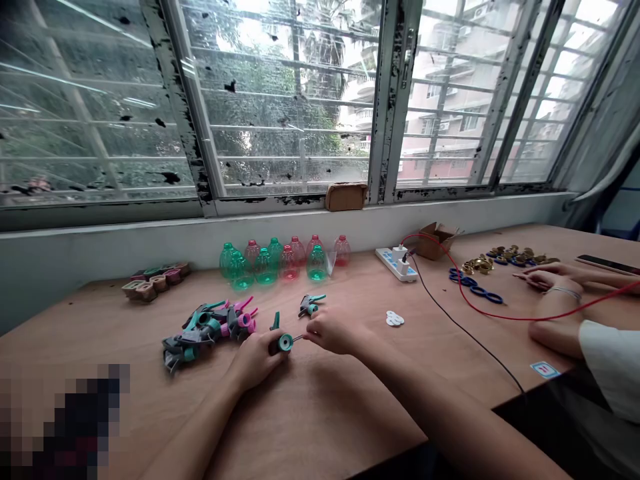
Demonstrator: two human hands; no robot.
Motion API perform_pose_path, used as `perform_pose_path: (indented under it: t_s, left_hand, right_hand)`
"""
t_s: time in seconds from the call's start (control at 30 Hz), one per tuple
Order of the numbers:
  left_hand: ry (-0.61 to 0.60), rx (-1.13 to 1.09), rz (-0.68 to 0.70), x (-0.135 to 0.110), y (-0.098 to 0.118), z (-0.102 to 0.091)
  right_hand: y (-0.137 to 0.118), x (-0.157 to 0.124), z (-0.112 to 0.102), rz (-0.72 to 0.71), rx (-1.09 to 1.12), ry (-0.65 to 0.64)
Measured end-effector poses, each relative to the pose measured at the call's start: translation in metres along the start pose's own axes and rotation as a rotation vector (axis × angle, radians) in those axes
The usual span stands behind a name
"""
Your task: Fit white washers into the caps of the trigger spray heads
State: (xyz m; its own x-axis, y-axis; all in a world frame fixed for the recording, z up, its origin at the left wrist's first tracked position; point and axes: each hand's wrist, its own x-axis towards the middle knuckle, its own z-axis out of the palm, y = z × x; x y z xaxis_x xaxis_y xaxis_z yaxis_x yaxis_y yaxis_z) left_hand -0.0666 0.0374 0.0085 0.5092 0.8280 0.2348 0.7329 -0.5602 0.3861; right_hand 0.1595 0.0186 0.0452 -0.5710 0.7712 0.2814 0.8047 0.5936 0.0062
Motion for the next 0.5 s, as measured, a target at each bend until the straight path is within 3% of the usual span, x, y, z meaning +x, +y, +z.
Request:
perform_pose_path:
  t_s: [0.3,0.5]
  left_hand:
    - [-0.031,0.013,0.022,-0.001,0.005,-0.003]
    - [-0.050,-0.060,0.087,-0.002,0.005,-0.005]
  right_hand:
    - [-0.033,0.003,-0.014,0.057,-0.207,-0.073]
    - [-0.024,-0.005,-0.001,0.226,-0.052,-0.049]
